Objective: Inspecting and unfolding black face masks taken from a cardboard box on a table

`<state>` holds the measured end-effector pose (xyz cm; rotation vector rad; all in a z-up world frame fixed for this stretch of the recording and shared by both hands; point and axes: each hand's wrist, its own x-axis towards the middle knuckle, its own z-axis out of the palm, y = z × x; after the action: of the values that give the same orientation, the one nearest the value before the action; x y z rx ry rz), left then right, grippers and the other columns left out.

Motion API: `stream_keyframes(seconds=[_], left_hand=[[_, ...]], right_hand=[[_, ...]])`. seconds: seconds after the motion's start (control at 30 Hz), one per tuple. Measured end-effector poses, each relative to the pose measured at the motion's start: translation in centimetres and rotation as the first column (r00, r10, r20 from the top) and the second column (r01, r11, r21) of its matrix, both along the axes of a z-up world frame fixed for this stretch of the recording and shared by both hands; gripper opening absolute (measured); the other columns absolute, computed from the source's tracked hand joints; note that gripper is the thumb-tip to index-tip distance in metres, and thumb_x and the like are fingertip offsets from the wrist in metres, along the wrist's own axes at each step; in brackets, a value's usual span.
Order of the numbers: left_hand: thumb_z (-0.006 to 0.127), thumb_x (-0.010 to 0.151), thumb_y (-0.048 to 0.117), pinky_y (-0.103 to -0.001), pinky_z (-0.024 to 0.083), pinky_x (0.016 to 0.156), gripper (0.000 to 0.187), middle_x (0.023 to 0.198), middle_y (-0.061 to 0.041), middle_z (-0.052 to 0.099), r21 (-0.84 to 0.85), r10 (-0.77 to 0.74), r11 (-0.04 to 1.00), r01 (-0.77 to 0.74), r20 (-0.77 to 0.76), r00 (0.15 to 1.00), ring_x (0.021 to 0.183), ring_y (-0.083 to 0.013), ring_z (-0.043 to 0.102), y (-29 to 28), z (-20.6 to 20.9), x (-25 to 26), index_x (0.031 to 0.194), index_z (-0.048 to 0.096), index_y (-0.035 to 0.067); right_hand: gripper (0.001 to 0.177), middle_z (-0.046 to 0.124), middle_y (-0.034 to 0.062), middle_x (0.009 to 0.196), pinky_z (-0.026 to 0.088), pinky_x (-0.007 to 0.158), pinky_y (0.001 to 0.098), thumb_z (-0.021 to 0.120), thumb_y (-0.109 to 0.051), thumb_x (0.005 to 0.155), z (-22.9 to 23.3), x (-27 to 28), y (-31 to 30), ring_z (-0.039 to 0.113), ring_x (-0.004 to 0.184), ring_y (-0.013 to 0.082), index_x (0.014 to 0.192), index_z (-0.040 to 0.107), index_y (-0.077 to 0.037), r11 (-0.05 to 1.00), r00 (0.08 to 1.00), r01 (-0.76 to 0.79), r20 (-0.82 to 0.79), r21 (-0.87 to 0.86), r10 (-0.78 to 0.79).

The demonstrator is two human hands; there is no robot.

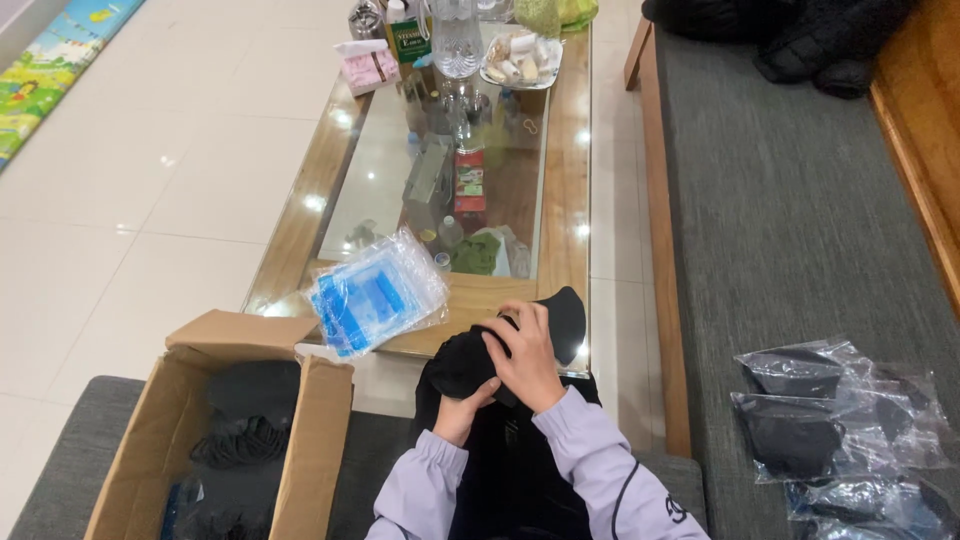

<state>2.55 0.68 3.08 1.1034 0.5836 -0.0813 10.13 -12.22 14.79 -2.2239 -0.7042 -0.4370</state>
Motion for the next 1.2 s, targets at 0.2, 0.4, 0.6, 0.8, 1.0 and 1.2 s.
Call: stream_keyframes(seconds=[0.2, 0.4, 0.6, 0.8, 1.0, 1.2], left_hand=[[0.096, 0.073, 0.003, -0.039, 0.067, 0.073, 0.06, 0.116, -0.009, 0.078, -0.076, 0.097, 0.993, -0.095, 0.017, 0.995, 0.093, -0.0245, 0.076, -0.5, -0.3, 0.2, 0.127, 0.072, 0.009], [0.09, 0.08, 0.003, -0.049, 0.062, 0.082, 0.061, 0.128, -0.009, 0.074, -0.219, 0.179, 0.961, -0.168, 0.028, 0.984, 0.104, -0.0276, 0.073, 0.2, -3.0, 0.2, 0.136, 0.068, 0.012], [0.09, 0.077, -0.004, -0.045, 0.065, 0.08, 0.061, 0.122, -0.009, 0.076, -0.192, 0.136, 0.973, -0.128, 0.03, 0.99, 0.1, -0.0296, 0.076, 0.4, -6.1, 0.2, 0.131, 0.071, 0.015], [0.083, 0.08, -0.01, -0.051, 0.063, 0.088, 0.06, 0.125, -0.014, 0.074, -0.333, 0.244, 0.918, -0.216, 0.045, 0.969, 0.104, -0.0362, 0.074, 0.4, -0.9, 0.0, 0.134, 0.068, 0.013], [0.081, 0.081, -0.01, -0.047, 0.066, 0.085, 0.057, 0.122, -0.011, 0.075, -0.363, 0.266, 0.903, -0.232, 0.046, 0.963, 0.1, -0.034, 0.076, 0.5, -1.6, 0.0, 0.13, 0.071, 0.017], [0.08, 0.081, -0.011, -0.045, 0.066, 0.085, 0.054, 0.12, -0.012, 0.076, -0.361, 0.264, 0.903, -0.232, 0.04, 0.964, 0.1, -0.0351, 0.076, 0.4, -2.2, -0.2, 0.128, 0.072, 0.015]], right_hand=[[0.011, 0.061, 0.0041, 0.088, 0.054, 0.083, 0.0365, 0.072, -0.015, 0.095, -0.8, -2.2, -0.5, 0.061, 0.093, 0.0258, 0.105, 0.074, -0.012, 0.997, 0.999, 0.009, -0.038, 0.08, -0.006], [0.017, 0.068, 0.0069, 0.089, 0.056, 0.08, 0.0345, 0.063, -0.01, 0.1, -1.2, -5.7, -0.7, 0.068, 0.088, 0.0253, 0.111, 0.075, -0.009, 0.995, 0.985, 0.026, -0.17, 0.101, -0.008], [0.013, 0.073, 0.0125, 0.084, 0.058, 0.069, 0.0406, 0.07, -0.013, 0.097, -3.9, -5.2, -1.3, 0.072, 0.076, 0.0315, 0.109, 0.077, -0.01, 0.927, 0.933, 0.217, -0.345, 0.307, -0.104], [0.02, 0.075, 0.0117, 0.085, 0.051, 0.05, 0.0223, 0.07, -0.009, 0.097, -10.8, -2.1, -5.4, 0.061, 0.057, 0.0121, 0.114, 0.069, 0.0, 0.645, 0.734, 0.551, -0.675, 0.529, -0.073], [0.03, 0.068, 0.0163, 0.065, 0.043, 0.031, 0.0248, 0.066, -0.008, 0.098, -10.2, -0.3, -8.2, 0.054, 0.034, 0.0175, 0.122, 0.062, 0.009, 0.559, 0.562, 0.717, -0.82, 0.417, -0.108], [0.042, 0.072, 0.0149, 0.063, 0.053, 0.031, 0.0298, 0.065, -0.017, 0.096, -6.4, -0.9, -8.7, 0.064, 0.042, 0.0204, 0.133, 0.059, 0.002, 0.734, 0.533, 0.652, -0.802, 0.187, -0.269]])
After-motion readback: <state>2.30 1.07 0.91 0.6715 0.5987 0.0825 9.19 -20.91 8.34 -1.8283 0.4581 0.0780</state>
